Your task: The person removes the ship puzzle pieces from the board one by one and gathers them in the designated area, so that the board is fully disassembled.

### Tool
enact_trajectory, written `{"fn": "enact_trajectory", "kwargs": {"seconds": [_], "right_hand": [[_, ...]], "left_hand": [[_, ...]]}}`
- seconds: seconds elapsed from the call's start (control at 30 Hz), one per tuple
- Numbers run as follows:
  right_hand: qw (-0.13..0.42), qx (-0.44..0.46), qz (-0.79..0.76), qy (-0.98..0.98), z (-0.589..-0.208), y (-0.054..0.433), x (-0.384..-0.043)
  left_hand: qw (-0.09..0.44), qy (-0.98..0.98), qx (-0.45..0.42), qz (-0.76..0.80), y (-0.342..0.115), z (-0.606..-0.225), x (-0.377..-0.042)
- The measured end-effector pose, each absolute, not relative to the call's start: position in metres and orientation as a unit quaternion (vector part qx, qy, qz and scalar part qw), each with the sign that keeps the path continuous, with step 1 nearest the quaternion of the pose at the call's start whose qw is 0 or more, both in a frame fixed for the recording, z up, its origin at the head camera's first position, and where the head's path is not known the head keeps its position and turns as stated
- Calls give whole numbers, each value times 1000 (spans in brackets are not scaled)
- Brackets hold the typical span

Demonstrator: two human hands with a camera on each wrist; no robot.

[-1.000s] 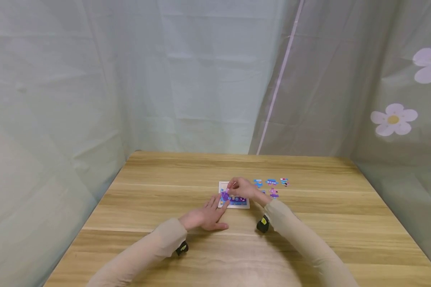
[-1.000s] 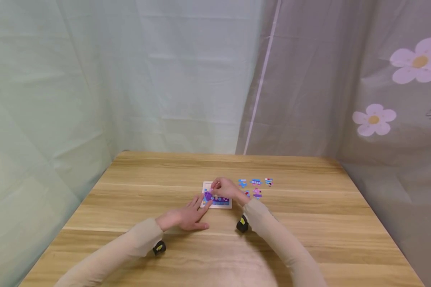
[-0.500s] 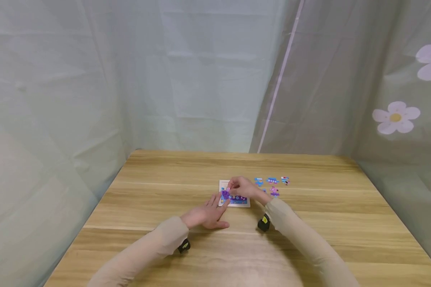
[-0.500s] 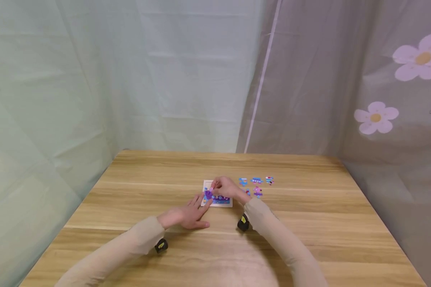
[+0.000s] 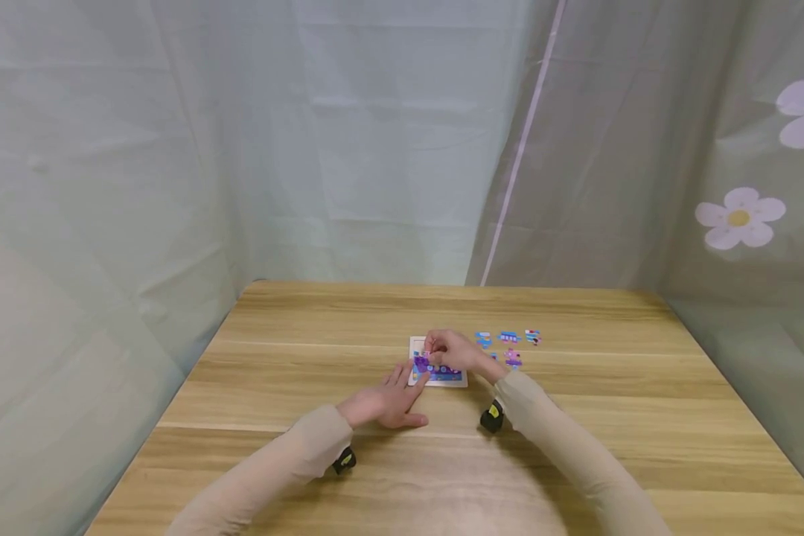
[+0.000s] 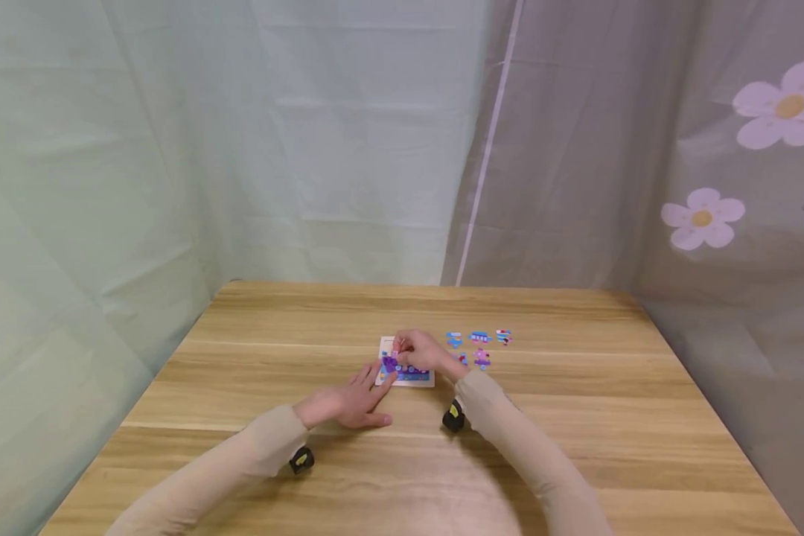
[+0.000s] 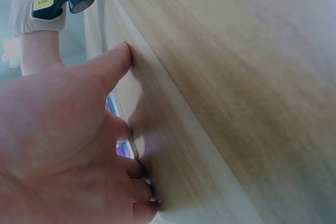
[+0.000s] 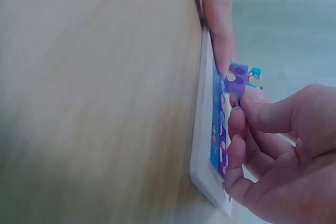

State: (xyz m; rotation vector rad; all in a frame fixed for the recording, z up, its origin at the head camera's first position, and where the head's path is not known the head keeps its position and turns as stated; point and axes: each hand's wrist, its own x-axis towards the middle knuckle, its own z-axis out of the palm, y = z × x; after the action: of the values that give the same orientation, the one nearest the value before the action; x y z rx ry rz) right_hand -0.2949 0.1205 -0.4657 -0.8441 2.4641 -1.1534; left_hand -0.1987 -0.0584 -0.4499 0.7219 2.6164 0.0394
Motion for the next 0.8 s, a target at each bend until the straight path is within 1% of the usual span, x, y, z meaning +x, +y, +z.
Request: {"fn": "enact_trajectory", "kwargs": {"seconds": [0.23,0.53,0.8], "right_hand": [[141,-307,-399,852,-462,123,-293],[138,-325,-358,864,-460,124,-295],[139,-301,-373,866,-461,121,-294]], "left_hand": [[223,940,257,20,-58,-447,-198],[213,944,254,12,-58,-452,-200],[209,944,255,9,-58,-452,-198]]}}
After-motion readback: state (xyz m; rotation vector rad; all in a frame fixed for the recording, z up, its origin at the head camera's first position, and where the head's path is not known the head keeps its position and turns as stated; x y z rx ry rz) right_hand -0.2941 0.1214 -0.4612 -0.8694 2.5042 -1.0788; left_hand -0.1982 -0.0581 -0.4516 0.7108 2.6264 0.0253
